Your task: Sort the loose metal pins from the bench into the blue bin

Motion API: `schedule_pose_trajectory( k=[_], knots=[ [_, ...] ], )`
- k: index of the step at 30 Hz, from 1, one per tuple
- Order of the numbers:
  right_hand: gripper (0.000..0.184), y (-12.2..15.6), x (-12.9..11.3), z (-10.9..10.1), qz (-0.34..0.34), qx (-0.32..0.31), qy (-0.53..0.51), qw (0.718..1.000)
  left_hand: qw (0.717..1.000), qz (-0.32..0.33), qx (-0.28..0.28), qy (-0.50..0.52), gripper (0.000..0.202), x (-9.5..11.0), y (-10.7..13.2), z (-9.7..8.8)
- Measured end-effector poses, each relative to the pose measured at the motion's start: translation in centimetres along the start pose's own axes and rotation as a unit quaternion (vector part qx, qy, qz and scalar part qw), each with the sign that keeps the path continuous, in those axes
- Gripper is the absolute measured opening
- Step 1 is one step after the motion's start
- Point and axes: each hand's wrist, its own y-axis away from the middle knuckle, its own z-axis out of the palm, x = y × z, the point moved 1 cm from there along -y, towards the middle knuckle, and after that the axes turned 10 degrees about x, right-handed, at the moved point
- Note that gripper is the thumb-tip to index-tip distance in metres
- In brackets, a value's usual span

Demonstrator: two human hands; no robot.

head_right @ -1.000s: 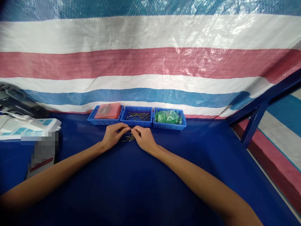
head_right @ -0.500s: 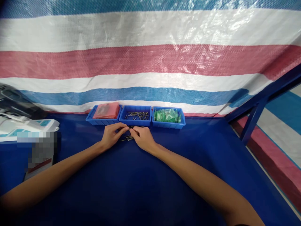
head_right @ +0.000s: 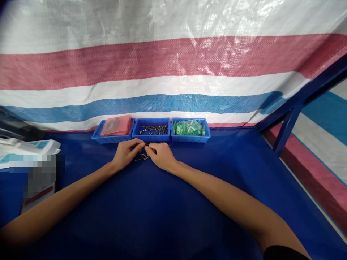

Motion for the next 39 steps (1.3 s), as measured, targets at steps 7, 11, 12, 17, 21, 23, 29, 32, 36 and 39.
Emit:
schedule_pose_trajectory(
  k=[7,11,12,17,21,23,29,32,36,39],
  knots=[
    [0.037,0.05,0.04,-0.01,-0.002,-0.001,-0.005,1.0,1.0,-0.005,-0.001,0.0,0.03,0.12,-0.05,-0.03],
    [0.036,0.01,-0.14,-0.11,0.003,0.003,-0.011,1.0,1.0,0.0,0.003,-0.009,0.028,0.09,-0.01,-0.02],
    [0.036,0.0,-0.18,-0.13,0.002,0.005,-0.012,1.0,1.0,0.0,0.002,-0.009,0.027,0.07,0.0,0.0],
    [0.037,0.05,-0.15,-0.06,-0.001,0.01,-0.011,1.0,1.0,0.005,0.003,-0.003,0.028,0.03,0.04,-0.03],
    [0.036,0.06,0.02,0.07,-0.005,0.008,-0.013,1.0,1.0,0.0,0.012,0.005,0.028,0.15,0.14,-0.19],
    [0.036,0.03,0.07,0.1,-0.007,0.009,-0.016,1.0,1.0,-0.003,0.015,0.005,0.028,0.23,0.2,-0.29],
    [0.028,0.05,-0.01,0.1,-0.003,0.011,-0.023,1.0,1.0,-0.003,0.019,0.015,0.027,0.24,0.34,-0.37],
    [0.026,0.11,-0.12,0.1,-0.004,0.009,-0.026,1.0,1.0,-0.001,0.02,0.012,0.027,0.2,0.35,-0.32],
    [0.028,0.21,-0.3,-0.05,-0.012,0.017,-0.034,0.999,1.0,-0.007,0.021,0.004,0.027,0.28,0.29,-0.29],
    [0.029,0.27,-0.37,-0.24,-0.01,0.03,-0.043,0.999,1.0,-0.024,0.021,0.004,0.025,0.32,0.2,-0.25]
  ],
)
